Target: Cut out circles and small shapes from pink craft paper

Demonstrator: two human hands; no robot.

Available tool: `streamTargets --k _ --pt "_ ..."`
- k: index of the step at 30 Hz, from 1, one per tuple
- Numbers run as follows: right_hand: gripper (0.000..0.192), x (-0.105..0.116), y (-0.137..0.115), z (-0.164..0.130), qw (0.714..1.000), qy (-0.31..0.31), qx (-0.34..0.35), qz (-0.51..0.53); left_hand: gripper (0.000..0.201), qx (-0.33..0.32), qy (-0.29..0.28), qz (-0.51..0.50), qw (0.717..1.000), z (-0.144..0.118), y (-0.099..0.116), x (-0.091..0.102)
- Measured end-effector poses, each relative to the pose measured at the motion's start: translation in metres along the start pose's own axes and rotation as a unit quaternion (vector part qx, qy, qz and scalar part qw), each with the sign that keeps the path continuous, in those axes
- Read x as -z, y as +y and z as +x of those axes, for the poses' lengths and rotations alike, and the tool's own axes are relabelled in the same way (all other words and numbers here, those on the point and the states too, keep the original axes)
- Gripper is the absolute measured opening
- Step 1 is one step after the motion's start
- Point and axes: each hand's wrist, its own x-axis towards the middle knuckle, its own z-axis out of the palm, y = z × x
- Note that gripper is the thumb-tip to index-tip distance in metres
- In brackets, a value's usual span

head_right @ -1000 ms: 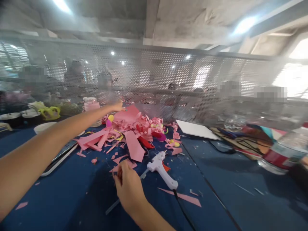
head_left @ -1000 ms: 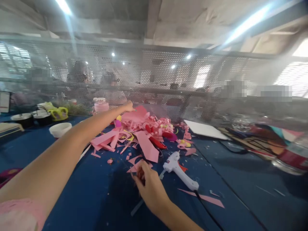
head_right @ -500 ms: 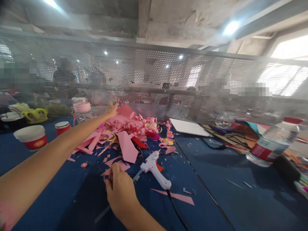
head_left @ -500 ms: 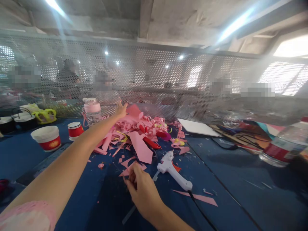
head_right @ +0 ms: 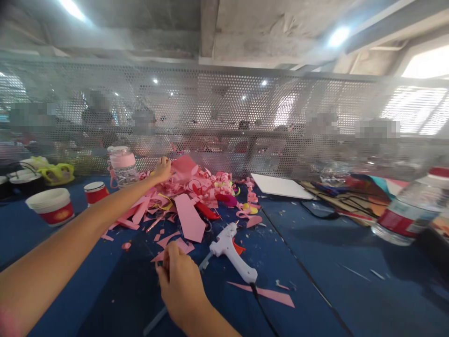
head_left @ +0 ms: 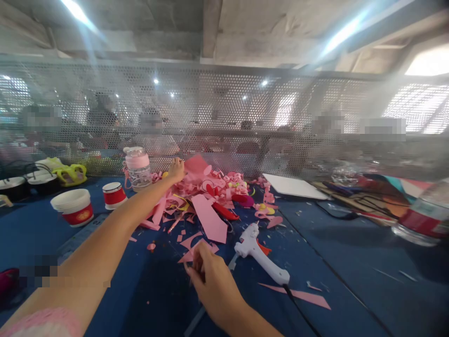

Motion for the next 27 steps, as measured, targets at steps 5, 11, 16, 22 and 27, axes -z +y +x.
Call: streamTargets --k 5,11,16,22,27 --pt "0.014 -0.001 0.0 0.0 1.0 0.007 -0.003 -0.008 0.05 0.016 0.02 0.003 1.0 -0.01 -0.003 -0.011" --pt "0.011 0.0 0.001 0.003 0.998 0.034 -0.04 -0.03 0.048 0.039 0.0 -0.028 0.999 -0.013 -0.016 -0.008" --pt "0.01 0.004 0.004 0.007 0.998 0.046 -0.023 -0.035 0.051 0.044 0.043 -0.051 0.997 -0.019 0.006 0.006" --pt "0.011 0.015 0.017 0.015 0.997 0.053 -0.025 -0.048 0.027 0.048 -0.033 -0.109 0.992 -0.023 0.056 -0.008" --pt "0.013 0.026 0.027 0.018 0.992 0.065 -0.048 -0.097 0.015 0.015 -0.099 -0.158 0.982 -0.029 0.074 -0.019"
